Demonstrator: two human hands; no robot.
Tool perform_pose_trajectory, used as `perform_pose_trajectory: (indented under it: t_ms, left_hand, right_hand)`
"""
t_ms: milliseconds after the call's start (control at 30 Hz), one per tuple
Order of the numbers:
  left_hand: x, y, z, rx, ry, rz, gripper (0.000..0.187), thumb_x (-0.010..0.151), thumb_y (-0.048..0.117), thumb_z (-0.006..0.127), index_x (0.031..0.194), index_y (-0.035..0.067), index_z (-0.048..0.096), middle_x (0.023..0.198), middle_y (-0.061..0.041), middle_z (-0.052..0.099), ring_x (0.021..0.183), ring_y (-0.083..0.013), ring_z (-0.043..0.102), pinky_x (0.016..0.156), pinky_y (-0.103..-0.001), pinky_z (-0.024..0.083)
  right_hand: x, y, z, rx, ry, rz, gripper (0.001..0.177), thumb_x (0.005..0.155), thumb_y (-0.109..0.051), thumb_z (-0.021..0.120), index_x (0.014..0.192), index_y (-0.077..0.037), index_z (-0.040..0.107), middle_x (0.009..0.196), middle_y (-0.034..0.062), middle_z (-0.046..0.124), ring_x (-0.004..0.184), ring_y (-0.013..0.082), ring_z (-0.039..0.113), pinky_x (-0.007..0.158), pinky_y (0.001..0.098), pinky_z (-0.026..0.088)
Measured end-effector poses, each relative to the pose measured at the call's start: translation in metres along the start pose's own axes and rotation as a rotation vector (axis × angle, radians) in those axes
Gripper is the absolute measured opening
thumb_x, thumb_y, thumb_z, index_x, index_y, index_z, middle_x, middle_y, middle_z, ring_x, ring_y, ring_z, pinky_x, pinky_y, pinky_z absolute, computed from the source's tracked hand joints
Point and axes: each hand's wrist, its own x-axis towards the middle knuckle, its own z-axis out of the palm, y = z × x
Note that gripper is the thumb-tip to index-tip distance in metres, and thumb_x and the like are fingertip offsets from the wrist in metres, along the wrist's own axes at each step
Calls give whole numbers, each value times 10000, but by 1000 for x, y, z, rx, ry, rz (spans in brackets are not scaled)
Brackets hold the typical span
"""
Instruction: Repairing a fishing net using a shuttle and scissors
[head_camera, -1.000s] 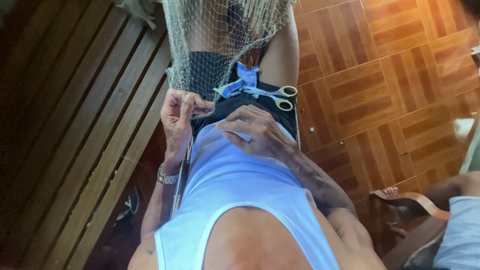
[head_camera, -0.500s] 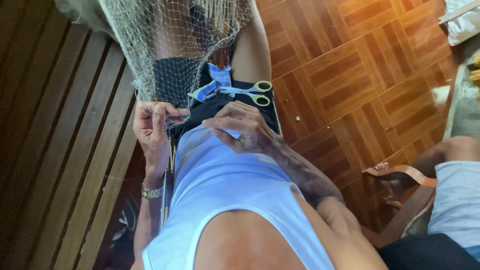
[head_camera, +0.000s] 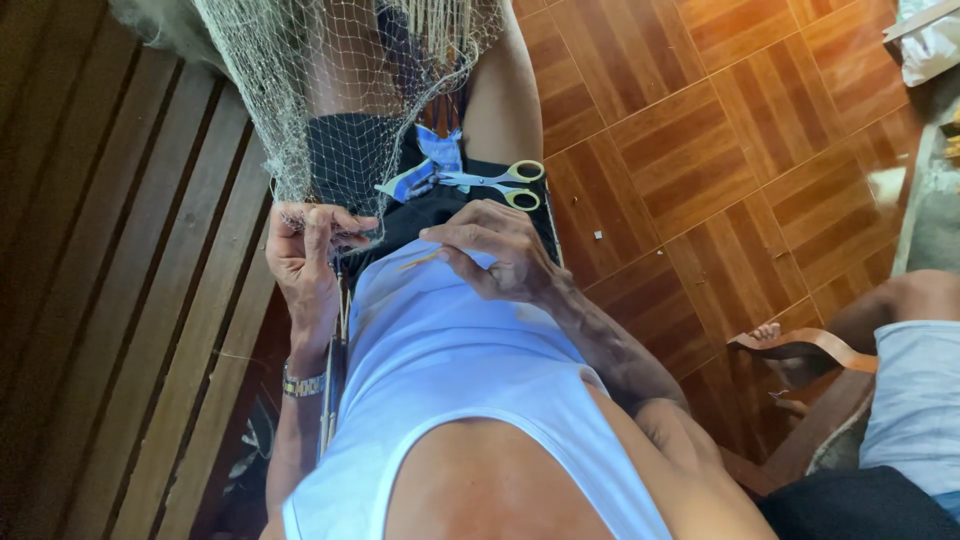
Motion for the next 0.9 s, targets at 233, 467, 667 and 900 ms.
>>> perform_pose_trajectory:
  t_ms: [233, 467, 667, 900]
  left_hand:
    - [0, -4, -3, -18, 2, -9, 181, 1139, 142, 485, 1008, 19, 467, 869, -182, 663, 899, -350, 790, 698, -345, 659]
    - [1, -7, -5, 17, -11, 17, 181, 1139, 137, 480, 1004, 17, 474, 870, -183, 666, 897, -355, 790, 696, -354, 653]
    - [2, 5, -1, 22, 6, 1, 189, 1135, 146, 486, 1004, 10, 490, 868, -184, 688, 879, -339, 792, 707, -353, 654]
    - [0, 9, 3, -70, 63, 27, 149, 1104, 104, 526, 979, 32, 489, 869, -203, 712, 858, -332, 794, 693, -336, 649]
  right_hand:
    - [-5, 1, -2, -21, 11, 29, 192, 988, -114, 685, 1146, -62, 780, 863, 80, 713, 690, 260, 679, 617, 365, 546]
    - [-9, 3, -5, -40, 67, 40, 170, 980, -122, 688, 1084, -41, 795, 817, 88, 699, 668, 256, 675, 621, 366, 562]
    - [-8, 8, -12, -82, 127, 6, 178, 975, -118, 684, 1071, -28, 804, 808, 107, 716, 660, 248, 675, 624, 365, 570]
    - [3, 7, -47, -364, 159, 14, 191, 1027, -98, 659, 1112, 12, 790, 875, 118, 719, 718, 239, 660, 659, 348, 537]
